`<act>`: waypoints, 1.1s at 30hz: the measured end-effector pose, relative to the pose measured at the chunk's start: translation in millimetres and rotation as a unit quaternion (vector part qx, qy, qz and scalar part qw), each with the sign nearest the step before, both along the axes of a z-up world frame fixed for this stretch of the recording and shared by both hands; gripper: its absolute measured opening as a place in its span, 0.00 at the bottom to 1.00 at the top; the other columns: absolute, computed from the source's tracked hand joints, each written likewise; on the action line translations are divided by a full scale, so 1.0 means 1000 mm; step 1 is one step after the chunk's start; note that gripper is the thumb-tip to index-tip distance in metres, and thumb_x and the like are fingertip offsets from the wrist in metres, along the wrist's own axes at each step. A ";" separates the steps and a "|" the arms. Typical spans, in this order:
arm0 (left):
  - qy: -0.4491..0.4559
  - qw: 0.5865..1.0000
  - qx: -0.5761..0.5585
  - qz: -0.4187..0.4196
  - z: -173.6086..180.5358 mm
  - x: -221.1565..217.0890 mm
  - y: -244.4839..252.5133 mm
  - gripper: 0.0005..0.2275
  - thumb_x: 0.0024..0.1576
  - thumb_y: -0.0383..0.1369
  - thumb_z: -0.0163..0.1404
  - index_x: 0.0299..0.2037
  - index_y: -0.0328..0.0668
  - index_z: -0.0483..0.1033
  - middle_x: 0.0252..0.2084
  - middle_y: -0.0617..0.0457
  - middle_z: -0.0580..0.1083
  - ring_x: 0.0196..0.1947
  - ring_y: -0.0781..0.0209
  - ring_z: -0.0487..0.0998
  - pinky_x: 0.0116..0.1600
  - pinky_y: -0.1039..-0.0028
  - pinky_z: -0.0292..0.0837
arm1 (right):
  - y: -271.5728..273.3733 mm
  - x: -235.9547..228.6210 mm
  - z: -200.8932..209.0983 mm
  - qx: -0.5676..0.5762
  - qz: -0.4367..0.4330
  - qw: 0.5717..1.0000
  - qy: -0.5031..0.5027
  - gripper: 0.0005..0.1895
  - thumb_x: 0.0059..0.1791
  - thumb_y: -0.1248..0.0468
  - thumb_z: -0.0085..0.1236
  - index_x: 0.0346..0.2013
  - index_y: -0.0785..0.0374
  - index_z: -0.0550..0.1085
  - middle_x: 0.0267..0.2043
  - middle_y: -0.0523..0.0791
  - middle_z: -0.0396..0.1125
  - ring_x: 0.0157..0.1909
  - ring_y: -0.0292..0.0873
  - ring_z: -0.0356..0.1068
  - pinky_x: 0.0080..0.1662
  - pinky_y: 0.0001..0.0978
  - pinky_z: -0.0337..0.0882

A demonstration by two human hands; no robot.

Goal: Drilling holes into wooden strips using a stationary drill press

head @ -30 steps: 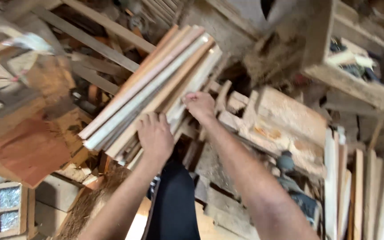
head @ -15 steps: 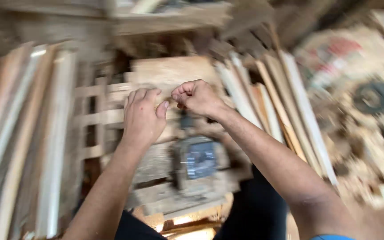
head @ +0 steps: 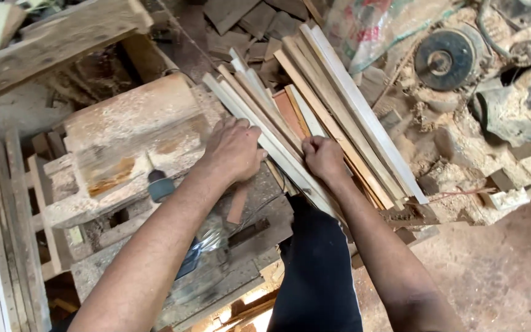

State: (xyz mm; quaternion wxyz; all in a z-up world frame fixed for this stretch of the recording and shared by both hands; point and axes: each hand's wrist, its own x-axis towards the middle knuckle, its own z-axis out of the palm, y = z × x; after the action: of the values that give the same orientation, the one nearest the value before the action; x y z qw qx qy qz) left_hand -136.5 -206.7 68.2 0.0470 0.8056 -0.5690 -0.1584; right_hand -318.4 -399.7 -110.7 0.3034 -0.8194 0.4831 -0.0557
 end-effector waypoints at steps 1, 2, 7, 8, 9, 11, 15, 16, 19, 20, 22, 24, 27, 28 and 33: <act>-0.002 1.000 0.002 -0.004 0.006 -0.005 -0.004 0.20 0.54 0.47 0.54 0.51 0.46 0.78 0.50 0.43 0.74 0.60 0.42 0.71 0.68 0.50 0.59 | -0.001 -0.004 0.002 0.002 -0.004 1.000 -0.002 0.09 0.50 0.49 0.59 0.42 0.39 0.82 0.37 0.40 0.77 0.47 0.48 0.77 0.49 0.42 0.76; 0.010 0.999 0.042 -0.003 0.011 -0.010 -0.007 0.20 0.56 0.46 0.53 0.54 0.44 0.77 0.52 0.43 0.73 0.61 0.43 0.70 0.69 0.51 0.59 | -0.002 -0.007 0.003 0.039 -0.019 0.999 0.006 0.13 0.51 0.45 0.54 0.38 0.44 0.82 0.34 0.44 0.77 0.47 0.53 0.77 0.48 0.46 0.76; 0.003 0.991 0.133 -0.013 0.014 -0.022 -0.021 0.22 0.59 0.46 0.52 0.59 0.43 0.75 0.57 0.41 0.73 0.63 0.43 0.68 0.69 0.53 0.59 | 0.022 -0.006 0.065 0.174 -0.006 0.984 0.043 0.26 0.52 0.35 0.46 0.45 0.46 0.82 0.42 0.50 0.76 0.57 0.57 0.72 0.56 0.51 0.71; 0.012 0.990 0.141 -0.001 0.017 -0.024 -0.023 0.21 0.60 0.44 0.51 0.60 0.42 0.74 0.54 0.41 0.74 0.61 0.45 0.69 0.68 0.54 0.60 | 0.024 -0.004 0.055 0.147 0.015 0.989 0.021 0.25 0.52 0.36 0.48 0.43 0.48 0.82 0.40 0.52 0.76 0.56 0.61 0.72 0.55 0.52 0.71; 0.023 0.989 0.148 0.013 0.020 -0.027 -0.025 0.21 0.61 0.42 0.51 0.61 0.42 0.74 0.52 0.41 0.74 0.59 0.46 0.70 0.66 0.56 0.62 | 0.026 -0.001 0.046 0.119 0.038 0.992 0.000 0.24 0.51 0.38 0.50 0.42 0.49 0.83 0.38 0.54 0.76 0.54 0.64 0.72 0.54 0.53 0.71; 0.021 0.988 0.150 0.002 0.015 -0.027 -0.032 0.21 0.61 0.43 0.51 0.61 0.41 0.73 0.52 0.41 0.74 0.59 0.46 0.71 0.65 0.56 0.63 | 0.036 -0.003 0.050 0.057 0.068 0.996 -0.020 0.22 0.53 0.42 0.50 0.38 0.53 0.82 0.34 0.55 0.75 0.50 0.66 0.72 0.52 0.55 0.72; 0.035 0.984 0.176 0.013 0.032 -0.041 -0.042 0.21 0.62 0.38 0.50 0.64 0.39 0.71 0.56 0.38 0.73 0.62 0.45 0.69 0.68 0.55 0.61 | 0.056 -0.003 0.070 -0.010 0.072 0.995 -0.061 0.24 0.54 0.46 0.49 0.25 0.58 0.81 0.24 0.55 0.71 0.39 0.66 0.73 0.44 0.57 0.74; 0.034 0.984 0.177 0.013 0.034 -0.044 -0.042 0.21 0.62 0.38 0.50 0.64 0.39 0.71 0.56 0.38 0.73 0.62 0.45 0.69 0.68 0.55 0.61 | 0.040 -0.006 0.035 -0.009 0.072 0.995 -0.062 0.24 0.54 0.46 0.49 0.25 0.58 0.81 0.24 0.55 0.71 0.39 0.66 0.73 0.44 0.57 0.74; 0.044 0.983 0.179 0.023 0.032 -0.048 -0.043 0.20 0.62 0.38 0.50 0.63 0.38 0.71 0.57 0.38 0.73 0.63 0.44 0.69 0.70 0.52 0.58 | 0.007 -0.005 -0.010 0.071 -0.054 0.992 -0.092 0.28 0.52 0.43 0.52 0.11 0.49 0.75 0.10 0.42 0.63 0.23 0.50 0.71 0.33 0.37 0.70; 0.041 0.983 0.178 0.010 0.027 -0.046 -0.044 0.21 0.62 0.38 0.51 0.63 0.39 0.71 0.57 0.38 0.73 0.63 0.44 0.68 0.70 0.53 0.58 | 0.006 -0.003 0.014 0.102 -0.038 0.991 -0.073 0.15 0.48 0.45 0.58 0.24 0.46 0.79 0.19 0.41 0.69 0.33 0.47 0.74 0.39 0.40 0.72; 0.036 0.984 0.175 0.000 0.022 -0.043 -0.046 0.21 0.61 0.39 0.51 0.63 0.39 0.71 0.57 0.38 0.73 0.64 0.44 0.68 0.70 0.53 0.59 | -0.004 0.005 0.029 0.130 -0.020 0.990 -0.056 0.11 0.45 0.46 0.65 0.37 0.44 0.83 0.29 0.40 0.75 0.42 0.45 0.77 0.45 0.42 0.75; 0.033 0.985 0.170 -0.007 0.022 -0.042 -0.044 0.21 0.62 0.39 0.50 0.63 0.39 0.72 0.59 0.37 0.73 0.66 0.43 0.67 0.71 0.52 0.57 | -0.021 0.017 0.009 0.205 0.015 0.974 -0.097 0.15 0.47 0.53 0.62 0.46 0.52 0.82 0.37 0.42 0.78 0.45 0.42 0.74 0.49 0.37 0.74; 0.044 0.983 0.179 -0.008 0.020 -0.042 -0.043 0.21 0.60 0.39 0.51 0.62 0.37 0.73 0.60 0.36 0.72 0.66 0.40 0.66 0.72 0.50 0.56 | -0.043 0.037 -0.030 0.154 0.068 0.981 -0.092 0.13 0.48 0.55 0.59 0.46 0.47 0.82 0.37 0.41 0.78 0.46 0.44 0.76 0.48 0.38 0.74; 0.043 0.983 0.178 -0.005 0.022 -0.041 -0.044 0.21 0.60 0.39 0.51 0.62 0.37 0.73 0.60 0.36 0.72 0.66 0.40 0.66 0.72 0.50 0.56 | -0.043 0.041 -0.030 0.154 0.071 0.981 -0.092 0.13 0.48 0.55 0.59 0.46 0.47 0.82 0.37 0.41 0.78 0.46 0.44 0.76 0.48 0.38 0.74; 0.032 0.983 0.180 -0.016 0.034 -0.047 -0.045 0.19 0.59 0.38 0.51 0.59 0.40 0.77 0.59 0.37 0.73 0.65 0.40 0.67 0.70 0.50 0.59 | -0.027 0.050 0.004 0.060 0.122 0.988 -0.078 0.10 0.47 0.55 0.62 0.42 0.47 0.83 0.36 0.41 0.78 0.48 0.51 0.76 0.47 0.49 0.75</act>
State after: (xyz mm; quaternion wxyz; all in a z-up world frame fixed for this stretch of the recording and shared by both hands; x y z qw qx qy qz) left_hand -183.8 -251.5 101.9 -0.0826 0.7863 -0.5421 -0.2847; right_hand -268.0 -427.0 -107.2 0.3934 -0.8457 0.3568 -0.0526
